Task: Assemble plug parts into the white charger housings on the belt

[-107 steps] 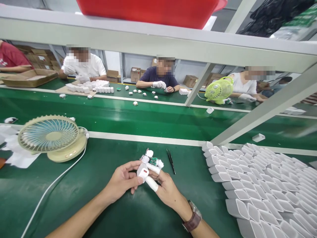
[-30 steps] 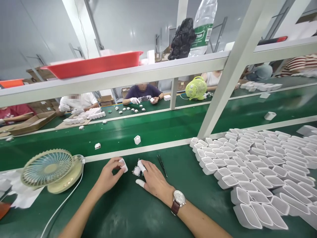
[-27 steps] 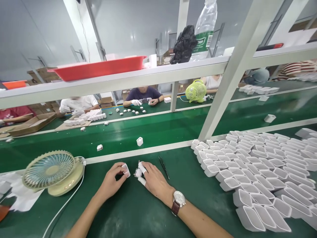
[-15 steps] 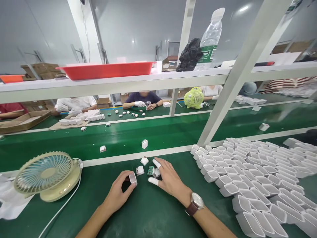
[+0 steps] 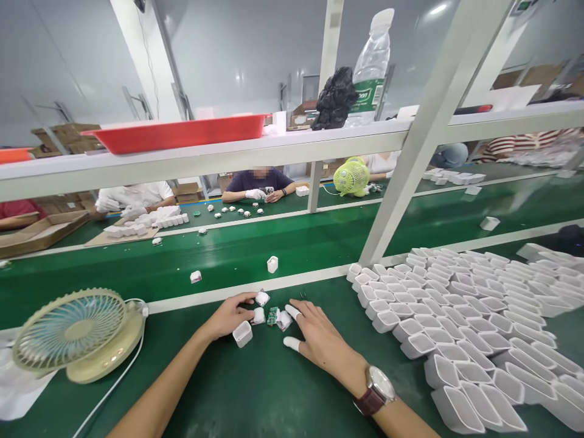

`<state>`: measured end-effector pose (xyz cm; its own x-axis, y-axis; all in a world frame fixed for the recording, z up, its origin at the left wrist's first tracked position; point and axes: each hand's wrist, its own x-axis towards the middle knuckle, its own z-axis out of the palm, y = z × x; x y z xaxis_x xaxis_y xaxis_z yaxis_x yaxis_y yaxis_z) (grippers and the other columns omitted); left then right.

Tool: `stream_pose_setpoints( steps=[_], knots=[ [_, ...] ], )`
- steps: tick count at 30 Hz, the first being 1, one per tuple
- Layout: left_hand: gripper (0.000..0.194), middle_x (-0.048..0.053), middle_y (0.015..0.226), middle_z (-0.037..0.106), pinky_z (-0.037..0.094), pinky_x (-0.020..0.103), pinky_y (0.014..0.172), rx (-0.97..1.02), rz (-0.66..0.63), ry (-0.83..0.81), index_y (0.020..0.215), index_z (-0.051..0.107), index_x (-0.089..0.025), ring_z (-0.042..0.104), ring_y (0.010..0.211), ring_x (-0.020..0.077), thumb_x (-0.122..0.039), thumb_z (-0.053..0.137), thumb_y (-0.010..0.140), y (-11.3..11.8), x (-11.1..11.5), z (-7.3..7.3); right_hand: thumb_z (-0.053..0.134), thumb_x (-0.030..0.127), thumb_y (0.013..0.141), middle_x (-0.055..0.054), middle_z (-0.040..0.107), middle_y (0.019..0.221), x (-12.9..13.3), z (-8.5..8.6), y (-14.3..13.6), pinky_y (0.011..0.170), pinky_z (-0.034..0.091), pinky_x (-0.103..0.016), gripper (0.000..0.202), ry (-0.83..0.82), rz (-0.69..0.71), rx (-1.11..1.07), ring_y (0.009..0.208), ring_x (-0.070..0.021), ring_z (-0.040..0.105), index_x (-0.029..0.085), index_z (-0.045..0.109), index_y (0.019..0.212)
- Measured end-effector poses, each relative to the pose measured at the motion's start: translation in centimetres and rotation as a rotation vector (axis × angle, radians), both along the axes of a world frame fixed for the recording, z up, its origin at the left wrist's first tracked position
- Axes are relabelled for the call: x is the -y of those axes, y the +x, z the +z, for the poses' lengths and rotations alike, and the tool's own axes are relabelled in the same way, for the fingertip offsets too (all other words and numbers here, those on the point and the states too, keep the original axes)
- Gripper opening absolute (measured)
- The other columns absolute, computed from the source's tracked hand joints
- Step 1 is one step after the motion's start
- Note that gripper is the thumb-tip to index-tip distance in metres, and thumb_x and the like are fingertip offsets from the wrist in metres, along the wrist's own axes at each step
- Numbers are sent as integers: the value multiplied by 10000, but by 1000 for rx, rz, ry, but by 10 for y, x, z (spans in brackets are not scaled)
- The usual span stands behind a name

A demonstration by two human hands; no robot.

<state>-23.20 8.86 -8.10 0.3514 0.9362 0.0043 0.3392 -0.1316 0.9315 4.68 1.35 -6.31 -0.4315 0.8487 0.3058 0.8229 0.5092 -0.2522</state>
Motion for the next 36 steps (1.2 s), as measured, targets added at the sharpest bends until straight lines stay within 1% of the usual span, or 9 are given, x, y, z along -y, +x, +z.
stream_pose_setpoints(
  steps=[3, 6, 9, 13, 15, 18, 25, 32, 36],
  knots=[
    [474, 115, 1132, 761, 610, 371, 827, -28, -29, 33, 1265, 742, -188, 740, 900, 233, -330, 748, 813, 14, -7, -4, 648, 126, 903, -166, 681, 1323, -9, 3, -15, 1068, 516, -533, 325, -38, 56, -18, 1204, -345, 651, 158, 655, 1227],
    [417, 106, 1137, 772, 608, 385, 880, -73, 31, 104, 1207, 761, -193, 740, 982, 251, -364, 726, 828, 7, -17, -2, 584, 82, 926, -152, 713, 1242, -18, -4, -19, 1048, 536, -494, 306, -44, 82, -59, 1145, -309, 684, 158, 655, 1214],
    [408, 108, 1318, 712, 528, 478, 1066, -145, 206, 212, 1195, 747, -223, 630, 1277, 320, -416, 702, 838, -26, -35, 8, 648, 136, 912, -181, 639, 1381, -21, -19, -10, 1090, 515, -521, 442, 8, 62, -124, 1266, -338, 625, 151, 580, 1348],
    [583, 189, 1518, 556, 253, 614, 1249, -297, 509, 287, 1297, 667, -166, 306, 1538, 435, -429, 734, 782, -79, -61, 19, 689, 179, 892, -165, 645, 1346, -18, -28, 3, 1084, 508, -560, 566, 40, 19, -174, 1241, -353, 622, 178, 515, 1430],
    [648, 202, 1486, 588, 225, 606, 1259, -367, 587, 274, 1320, 641, -150, 334, 1521, 454, -418, 763, 743, -96, -71, 19, 666, 177, 907, -150, 672, 1270, -16, -25, 4, 1040, 531, -535, 525, 25, 31, -187, 1175, -338, 639, 184, 530, 1413],
    [620, 158, 1311, 721, 332, 544, 1219, -434, 609, 251, 1299, 651, -176, 522, 1396, 421, -429, 760, 743, -102, -78, 15, 629, 158, 929, -140, 687, 1191, -14, -18, 1, 975, 549, -490, 376, 4, 46, -171, 1090, -316, 647, 180, 595, 1302],
    [618, 132, 1095, 771, 524, 491, 1017, -446, 539, 292, 1332, 623, -137, 682, 1142, 357, -488, 683, 826, -62, -84, 17, 671, 180, 913, -150, 652, 1117, -13, -15, -5, 990, 522, -528, 314, 0, -13, -130, 1072, -344, 617, 142, 634, 1223],
    [531, 56, 1137, 782, 537, 402, 1030, -345, 36, 339, 1295, 689, -245, 720, 1091, 258, -470, 764, 819, 17, -29, 29, 769, 291, 877, -151, 651, 1170, -14, -12, 9, 1019, 501, -560, 412, -26, -10, -146, 1097, -345, 606, 156, 639, 1244],
    [429, 72, 1155, 787, 526, 440, 1057, -326, -118, 353, 1221, 746, -267, 707, 1120, 285, -450, 779, 835, 40, -3, 37, 771, 202, 861, -111, 673, 1278, -15, -4, 16, 1041, 500, -461, 408, -67, 101, -193, 1178, -295, 598, 197, 639, 1246]
  ],
)
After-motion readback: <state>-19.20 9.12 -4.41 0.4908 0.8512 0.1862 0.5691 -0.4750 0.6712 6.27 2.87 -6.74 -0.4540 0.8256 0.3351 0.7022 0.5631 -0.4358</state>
